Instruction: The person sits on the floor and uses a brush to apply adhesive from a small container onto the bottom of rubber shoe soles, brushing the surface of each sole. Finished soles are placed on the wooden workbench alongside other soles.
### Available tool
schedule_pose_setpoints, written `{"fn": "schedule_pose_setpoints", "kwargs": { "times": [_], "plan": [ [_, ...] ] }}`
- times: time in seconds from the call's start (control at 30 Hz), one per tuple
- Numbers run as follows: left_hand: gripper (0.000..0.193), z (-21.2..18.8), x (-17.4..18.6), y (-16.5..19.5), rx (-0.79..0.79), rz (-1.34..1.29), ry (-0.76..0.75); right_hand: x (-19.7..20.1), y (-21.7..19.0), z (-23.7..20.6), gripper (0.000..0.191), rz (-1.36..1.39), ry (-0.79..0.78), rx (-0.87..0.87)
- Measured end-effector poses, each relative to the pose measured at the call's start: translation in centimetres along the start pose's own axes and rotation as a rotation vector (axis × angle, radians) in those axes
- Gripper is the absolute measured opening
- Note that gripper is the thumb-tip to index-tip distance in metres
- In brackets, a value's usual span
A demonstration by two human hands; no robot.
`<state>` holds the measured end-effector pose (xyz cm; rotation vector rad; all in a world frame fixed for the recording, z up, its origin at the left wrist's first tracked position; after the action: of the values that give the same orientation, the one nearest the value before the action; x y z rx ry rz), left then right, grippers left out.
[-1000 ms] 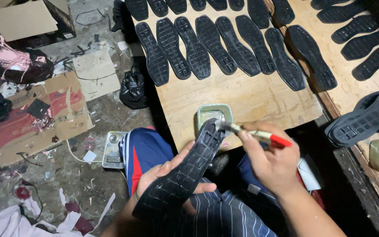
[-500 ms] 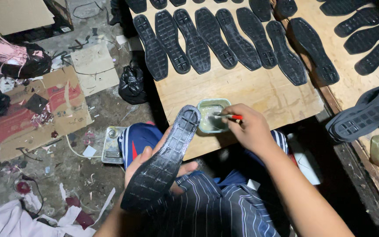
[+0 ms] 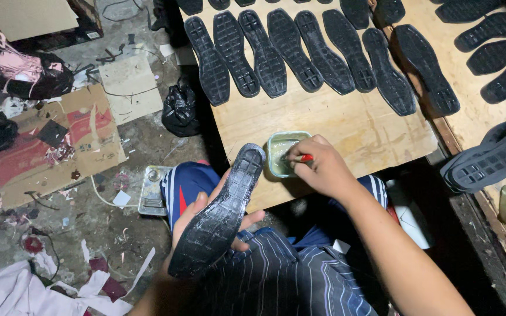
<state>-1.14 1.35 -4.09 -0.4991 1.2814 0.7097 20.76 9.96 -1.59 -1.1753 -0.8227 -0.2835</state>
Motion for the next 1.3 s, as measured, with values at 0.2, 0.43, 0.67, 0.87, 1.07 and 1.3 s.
{"fn": "schedule_pose_setpoints", "kwargs": {
  "times": [0.2,0.43,0.67,0.87,1.07,1.3],
  "plan": [
    [0.074,0.1,-0.7,-0.1,0.005,-0.049,-0.019,3.5,-0.8,-3.1,0.019,0.218,0.14,-0.146],
    [0.083,0.1,-1.8,-1.0,0.181,0.107,0.074,6.8,-5.2,-7.1,0.014,0.535,0.155,-0.037],
    [0.09,1.2,-3.6,-3.1,0.303,0.141,0.037,6.7,-7.9,-6.7,0.012,0.469,0.154,0.057],
    [0.095,1.3,-3.9,-3.2,0.327,0.249,0.087,6.8,-9.3,-6.9,0.011,0.416,0.146,0.105],
    [0.102,1.3,-3.4,-2.7,0.391,0.499,0.069,6.5,-8.7,-6.3,0.013,0.275,0.169,0.046],
    [0.097,1.1,-2.4,-2.1,0.162,0.048,0.022,6.0,-6.4,-7.2,0.017,0.373,0.213,-0.103]
  ]
}}
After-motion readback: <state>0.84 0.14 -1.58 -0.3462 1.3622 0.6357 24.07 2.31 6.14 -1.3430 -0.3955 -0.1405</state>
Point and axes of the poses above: each hand's wrist, its own z-axis towards the middle knuckle, its own x-axis out of the back of the hand, y = z × x, the point moved 8 cm from there along z, towards the middle knuckle, and after that the axes turned 10 degrees about -y, right-handed, at the moved point
